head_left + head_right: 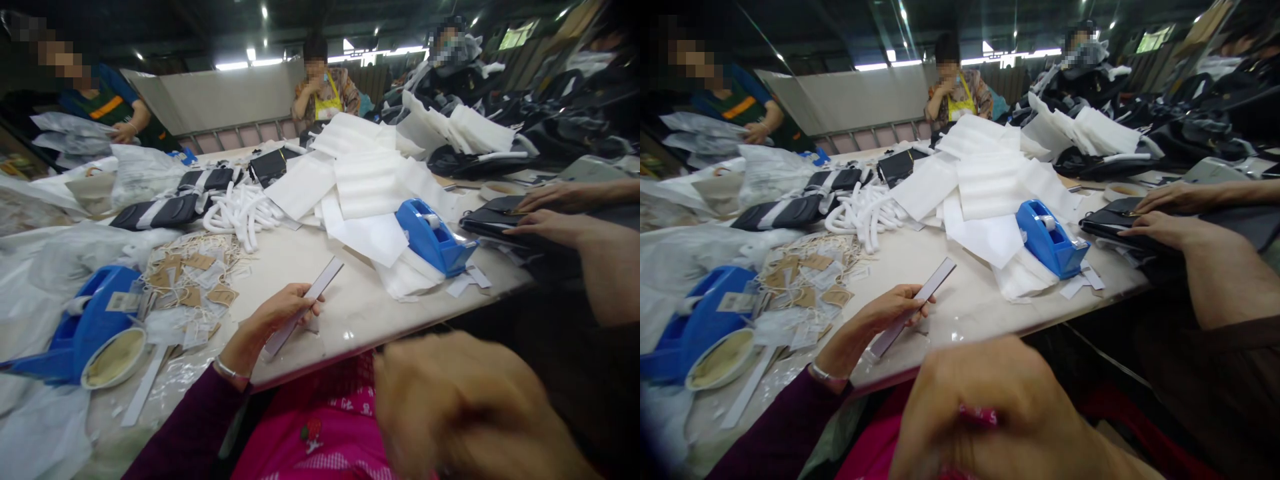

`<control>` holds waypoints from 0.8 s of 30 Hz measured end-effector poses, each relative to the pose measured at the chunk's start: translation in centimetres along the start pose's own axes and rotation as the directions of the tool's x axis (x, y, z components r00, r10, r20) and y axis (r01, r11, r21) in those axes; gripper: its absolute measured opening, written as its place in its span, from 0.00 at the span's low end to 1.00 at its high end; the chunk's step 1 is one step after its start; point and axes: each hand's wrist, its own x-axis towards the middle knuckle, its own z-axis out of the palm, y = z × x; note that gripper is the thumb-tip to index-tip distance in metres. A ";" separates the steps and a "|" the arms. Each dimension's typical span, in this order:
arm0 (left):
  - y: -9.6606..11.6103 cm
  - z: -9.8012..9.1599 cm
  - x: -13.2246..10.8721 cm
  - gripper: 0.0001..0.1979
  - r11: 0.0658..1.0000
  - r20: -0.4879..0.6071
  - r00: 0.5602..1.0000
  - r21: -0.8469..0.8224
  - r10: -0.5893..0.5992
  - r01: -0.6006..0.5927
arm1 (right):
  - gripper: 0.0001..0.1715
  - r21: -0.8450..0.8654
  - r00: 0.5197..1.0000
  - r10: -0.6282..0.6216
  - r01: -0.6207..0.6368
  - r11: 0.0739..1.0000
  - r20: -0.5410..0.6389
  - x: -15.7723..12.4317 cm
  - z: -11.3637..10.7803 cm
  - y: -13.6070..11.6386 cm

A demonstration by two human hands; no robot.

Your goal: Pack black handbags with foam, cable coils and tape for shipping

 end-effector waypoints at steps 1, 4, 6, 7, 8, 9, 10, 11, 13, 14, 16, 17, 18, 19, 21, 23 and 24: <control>0.1 0.1 0.0 0.11 0.998 0.039 0.999 0.053 0.010 -0.012 | 0.12 -0.084 0.997 -0.037 0.032 0.996 -0.061 1.7 -0.3 0.8; 0.6 0.7 0.3 0.11 0.974 0.149 0.989 0.225 -0.014 -0.020 | 0.11 -0.531 0.970 -0.190 0.081 0.844 -0.153 6.5 -1.2 4.7; 0.9 1.2 0.5 0.12 0.944 0.212 0.974 0.330 -0.075 0.001 | 0.13 -0.708 0.994 -0.100 0.039 0.705 -0.044 8.5 -1.7 7.6; 1.0 1.4 0.6 0.12 0.930 0.242 0.965 0.369 -0.099 0.003 | 0.12 -0.746 1.000 -0.016 0.017 0.666 0.009 9.1 -1.9 8.7; 1.2 1.5 0.7 0.12 0.918 0.269 0.956 0.397 -0.116 -0.001 | 0.11 -0.759 0.997 0.063 -0.004 0.651 0.048 9.5 -2.0 9.5; 1.3 1.5 0.8 0.12 0.911 0.289 0.950 0.413 -0.122 -0.009 | 0.09 -0.757 0.991 0.113 -0.022 0.653 0.069 9.8 -2.0 10.1; 1.4 1.5 0.8 0.12 0.909 0.298 0.947 0.418 -0.121 -0.016 | 0.07 -0.745 0.989 0.128 -0.031 0.666 0.074 9.9 -2.0 10.4; 1.5 1.4 0.8 0.12 0.910 0.305 0.945 0.414 -0.120 -0.019 | 0.07 -0.733 0.991 0.114 -0.026 0.680 0.070 9.9 -1.9 10.5; 1.5 1.1 0.8 0.11 0.917 0.322 0.940 0.397 -0.110 -0.028 | 0.08 -0.723 0.997 0.047 0.008 0.691 0.056 9.8 -1.6 10.5; 1.5 0.9 0.8 0.10 0.922 0.337 0.936 0.384 -0.099 -0.041 | 0.08 -0.721 0.998 0.019 0.026 0.693 0.054 9.8 -1.6 10.4; 1.2 0.5 0.8 0.09 0.939 0.381 0.921 0.339 -0.077 -0.062 | 0.09 -0.695 0.998 0.023 0.022 0.719 0.055 9.7 -1.6 10.6; 1.1 0.3 0.8 0.09 0.949 0.405 0.911 0.310 -0.080 -0.054 | 0.09 -0.666 0.997 0.056 -0.004 0.746 0.056 9.7 -1.7 10.8; 0.9 0.2 0.9 0.09 0.959 0.423 0.901 0.283 -0.097 -0.029 | 0.09 -0.630 0.993 0.104 -0.042 0.775 0.062 9.8 -1.8 11.1; 0.8 0.2 1.0 0.10 0.965 0.434 0.892 0.261 -0.127 0.011 | 0.09 -0.593 0.985 0.158 -0.086 0.800 0.070 9.8 -2.0 11.5; 0.8 0.2 1.2 0.11 0.964 0.429 0.881 0.244 -0.201 0.101 | 0.08 -0.532 0.964 0.252 -0.170 0.829 0.085 10.0 -2.4 12.2; 1.0 0.2 1.4 0.10 0.953 0.411 0.877 0.262 -0.250 0.149 | 0.08 -0.483 0.950 0.299 -0.218 0.848 0.096 10.2 -2.6 12.8; 1.2 0.2 1.5 0.10 0.948 0.405 0.876 0.280 -0.262 0.154 | 0.08 -0.462 0.947 0.307 -0.231 0.856 0.096 10.2 -2.7 13.0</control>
